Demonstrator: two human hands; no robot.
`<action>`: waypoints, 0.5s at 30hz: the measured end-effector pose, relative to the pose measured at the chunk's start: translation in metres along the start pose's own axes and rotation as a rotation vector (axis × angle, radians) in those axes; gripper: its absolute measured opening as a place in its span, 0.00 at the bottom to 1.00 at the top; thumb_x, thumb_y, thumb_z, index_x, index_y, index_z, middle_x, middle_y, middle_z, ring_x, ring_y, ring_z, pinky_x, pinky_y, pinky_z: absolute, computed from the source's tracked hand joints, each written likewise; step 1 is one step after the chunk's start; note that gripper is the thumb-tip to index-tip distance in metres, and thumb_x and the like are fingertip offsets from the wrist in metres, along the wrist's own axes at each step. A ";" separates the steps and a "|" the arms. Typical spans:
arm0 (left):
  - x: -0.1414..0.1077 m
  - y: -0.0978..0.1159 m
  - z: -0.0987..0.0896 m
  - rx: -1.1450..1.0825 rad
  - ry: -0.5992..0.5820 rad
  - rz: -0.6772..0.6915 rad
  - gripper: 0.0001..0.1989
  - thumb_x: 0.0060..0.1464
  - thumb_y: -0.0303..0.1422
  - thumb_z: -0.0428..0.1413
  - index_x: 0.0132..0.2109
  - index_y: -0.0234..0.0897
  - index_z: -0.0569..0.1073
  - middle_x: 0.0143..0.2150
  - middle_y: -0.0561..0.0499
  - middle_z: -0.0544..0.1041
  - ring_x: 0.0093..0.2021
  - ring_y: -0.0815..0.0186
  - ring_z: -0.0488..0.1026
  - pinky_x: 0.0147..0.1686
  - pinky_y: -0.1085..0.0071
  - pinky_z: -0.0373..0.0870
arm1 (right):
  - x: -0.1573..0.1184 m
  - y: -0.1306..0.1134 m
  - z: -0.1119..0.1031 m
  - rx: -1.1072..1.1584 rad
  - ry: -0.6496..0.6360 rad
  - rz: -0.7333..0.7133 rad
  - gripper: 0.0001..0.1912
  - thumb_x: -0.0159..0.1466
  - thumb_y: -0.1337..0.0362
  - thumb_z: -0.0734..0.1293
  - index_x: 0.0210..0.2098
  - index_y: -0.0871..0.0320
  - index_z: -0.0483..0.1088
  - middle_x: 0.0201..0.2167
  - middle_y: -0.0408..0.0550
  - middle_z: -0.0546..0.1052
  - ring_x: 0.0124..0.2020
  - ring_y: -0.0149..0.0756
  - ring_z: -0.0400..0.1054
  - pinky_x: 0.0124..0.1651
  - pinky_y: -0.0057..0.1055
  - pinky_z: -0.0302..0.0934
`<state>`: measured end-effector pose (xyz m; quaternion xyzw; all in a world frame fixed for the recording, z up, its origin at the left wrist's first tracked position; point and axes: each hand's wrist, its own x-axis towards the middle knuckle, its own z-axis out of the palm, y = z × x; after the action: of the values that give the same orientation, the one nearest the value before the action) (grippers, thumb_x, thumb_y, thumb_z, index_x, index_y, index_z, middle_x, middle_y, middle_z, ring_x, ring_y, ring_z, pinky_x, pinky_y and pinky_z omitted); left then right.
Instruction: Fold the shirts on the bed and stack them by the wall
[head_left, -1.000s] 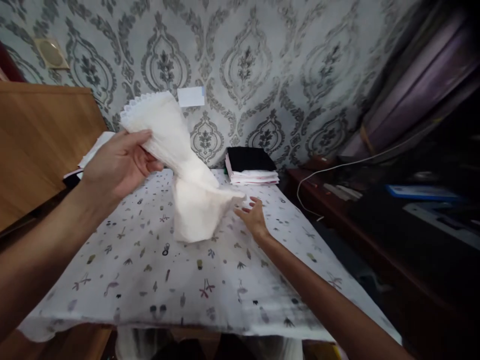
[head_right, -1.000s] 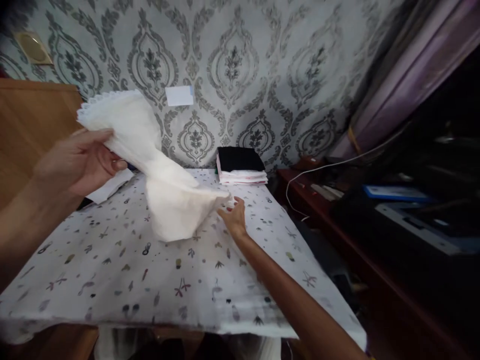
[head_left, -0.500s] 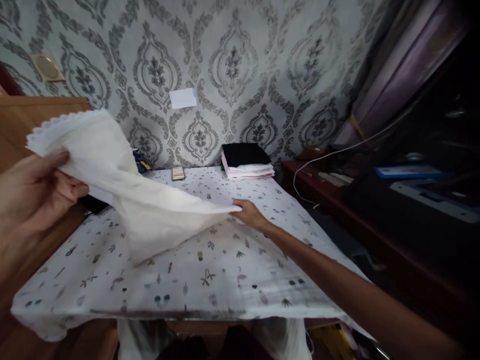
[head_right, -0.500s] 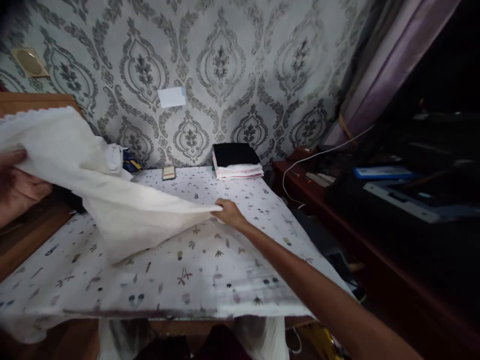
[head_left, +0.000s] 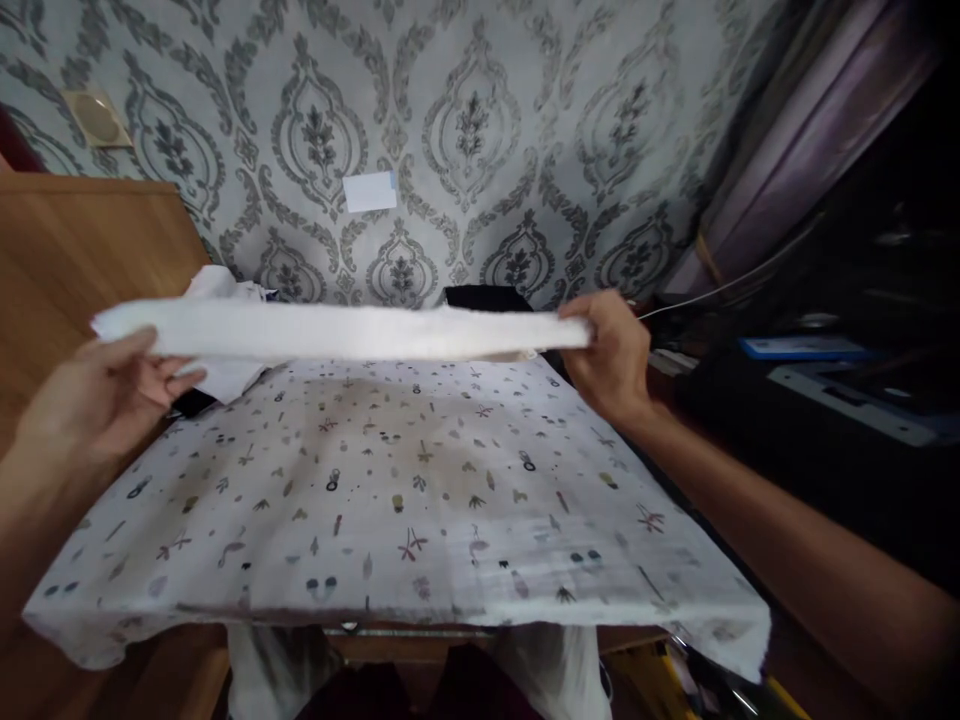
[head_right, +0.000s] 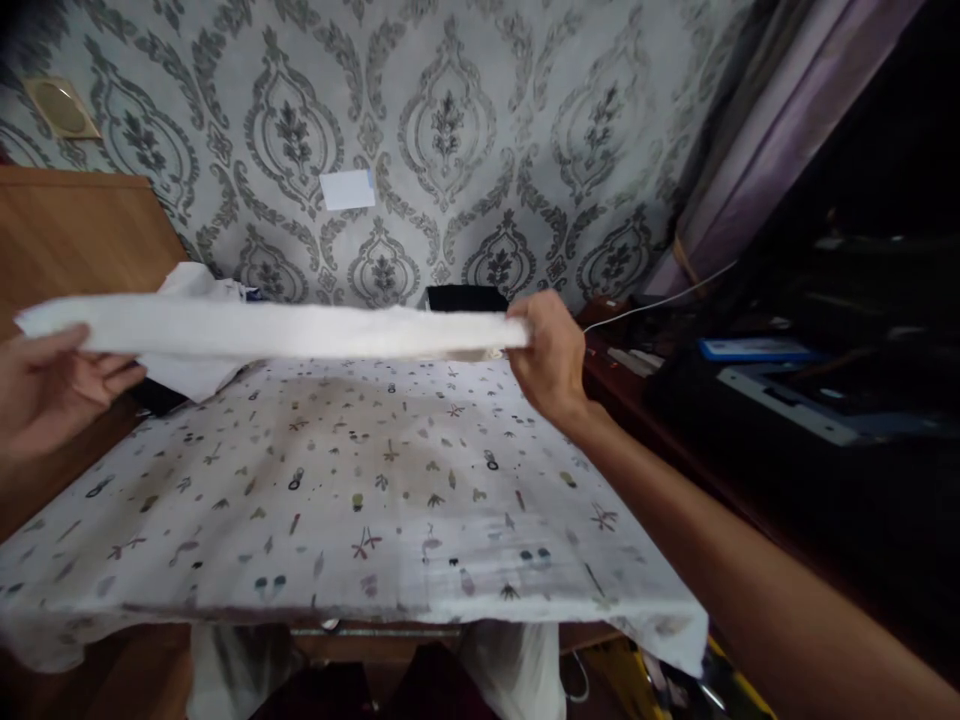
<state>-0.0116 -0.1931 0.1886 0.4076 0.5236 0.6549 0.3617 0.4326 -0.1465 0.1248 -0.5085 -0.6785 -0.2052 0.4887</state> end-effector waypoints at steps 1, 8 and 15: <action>-0.001 -0.021 -0.014 0.091 -0.047 -0.094 0.04 0.55 0.28 0.53 0.34 0.41 0.70 0.31 0.53 0.78 0.33 0.66 0.77 0.30 0.76 0.75 | -0.023 0.004 -0.003 -0.010 -0.112 -0.047 0.12 0.57 0.72 0.59 0.38 0.56 0.69 0.38 0.52 0.75 0.42 0.41 0.70 0.45 0.36 0.65; -0.005 -0.158 -0.097 0.921 -0.214 -0.149 0.15 0.49 0.51 0.56 0.37 0.47 0.71 0.37 0.52 0.81 0.44 0.51 0.78 0.34 0.61 0.74 | -0.138 0.041 -0.003 0.181 -0.968 -0.148 0.18 0.62 0.66 0.62 0.51 0.54 0.74 0.62 0.56 0.69 0.61 0.48 0.65 0.59 0.49 0.64; 0.033 -0.166 -0.038 1.180 -0.631 0.280 0.24 0.56 0.52 0.46 0.52 0.43 0.70 0.56 0.42 0.76 0.56 0.50 0.72 0.53 0.58 0.69 | -0.100 0.005 0.041 0.244 -0.970 0.017 0.17 0.67 0.55 0.62 0.52 0.52 0.73 0.58 0.52 0.73 0.61 0.49 0.65 0.63 0.50 0.59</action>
<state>-0.0520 -0.1464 0.0264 0.7718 0.6049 0.1502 0.1260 0.4188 -0.1623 0.0186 -0.4902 -0.8424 0.1399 0.1745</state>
